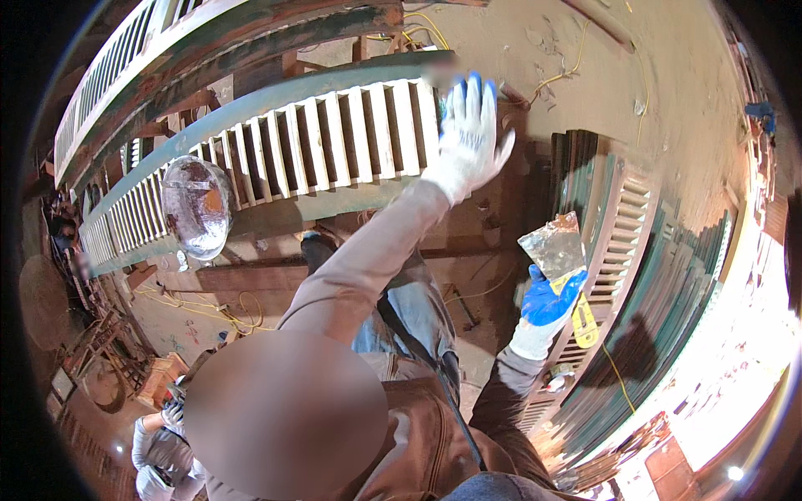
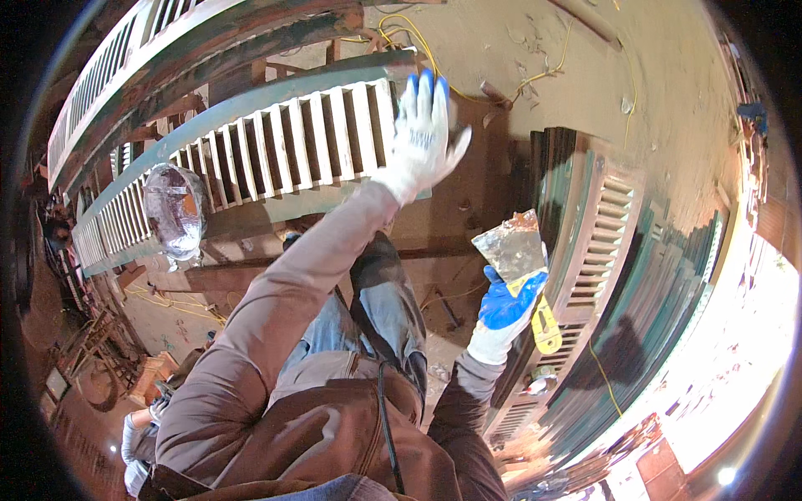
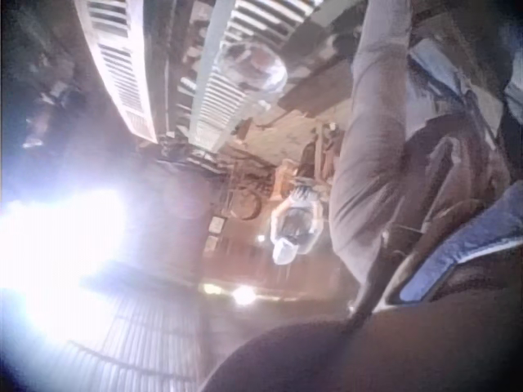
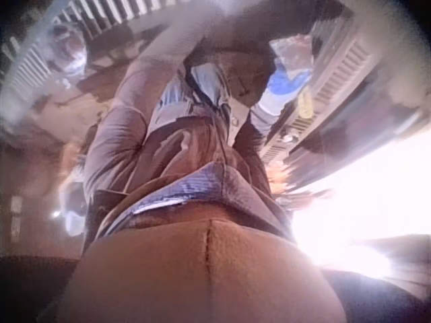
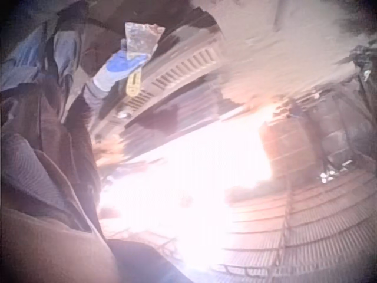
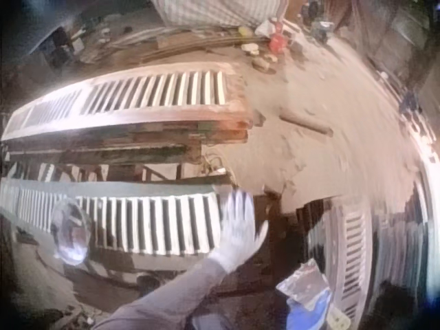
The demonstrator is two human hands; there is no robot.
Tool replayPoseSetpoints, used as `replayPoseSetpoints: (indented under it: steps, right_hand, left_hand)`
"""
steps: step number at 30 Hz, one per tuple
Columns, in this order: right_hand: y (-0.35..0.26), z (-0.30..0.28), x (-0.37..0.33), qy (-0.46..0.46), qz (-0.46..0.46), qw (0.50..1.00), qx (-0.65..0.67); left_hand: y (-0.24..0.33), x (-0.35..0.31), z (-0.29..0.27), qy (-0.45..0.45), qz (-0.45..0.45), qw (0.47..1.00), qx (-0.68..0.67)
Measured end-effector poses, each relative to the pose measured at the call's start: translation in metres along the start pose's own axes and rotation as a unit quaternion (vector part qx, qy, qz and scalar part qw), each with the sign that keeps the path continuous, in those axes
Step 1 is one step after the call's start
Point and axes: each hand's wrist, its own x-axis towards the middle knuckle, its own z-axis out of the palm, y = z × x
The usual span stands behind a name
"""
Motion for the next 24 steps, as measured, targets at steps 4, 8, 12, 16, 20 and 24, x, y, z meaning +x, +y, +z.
replayPoseSetpoints:
  steps: [4, 8, 12, 16, 20, 24]
  right_hand:
    - [-0.002, 0.016, -0.007, -0.019, -0.002, 1.0, 0.001]
    - [0.003, 0.02, -0.001, -0.006, -0.041, 0.999, -0.035]
    - [0.008, 0.041, 0.033, -0.069, 0.012, 0.997, -0.021]
    - [0.016, 0.084, 0.077, -0.17, 0.006, 0.985, -0.033]
    - [0.036, 0.121, 0.124, -0.216, -0.036, 0.965, -0.144]
    - [0.054, 0.164, 0.162, -0.35, -0.29, 0.799, -0.393]
  left_hand:
    - [-0.03, 0.051, 0.035, -0.012, -0.134, 0.989, 0.058]
    - [-0.015, -0.007, 0.043, -0.088, -0.114, 0.982, 0.122]
    - [0.026, -0.101, 0.007, -0.143, -0.081, 0.986, 0.012]
    - [0.038, -0.176, -0.051, -0.255, -0.077, 0.962, -0.052]
    - [-0.014, -0.209, -0.114, -0.016, -0.163, 0.985, -0.045]
    - [-0.094, -0.195, -0.142, 0.211, -0.277, 0.93, 0.117]
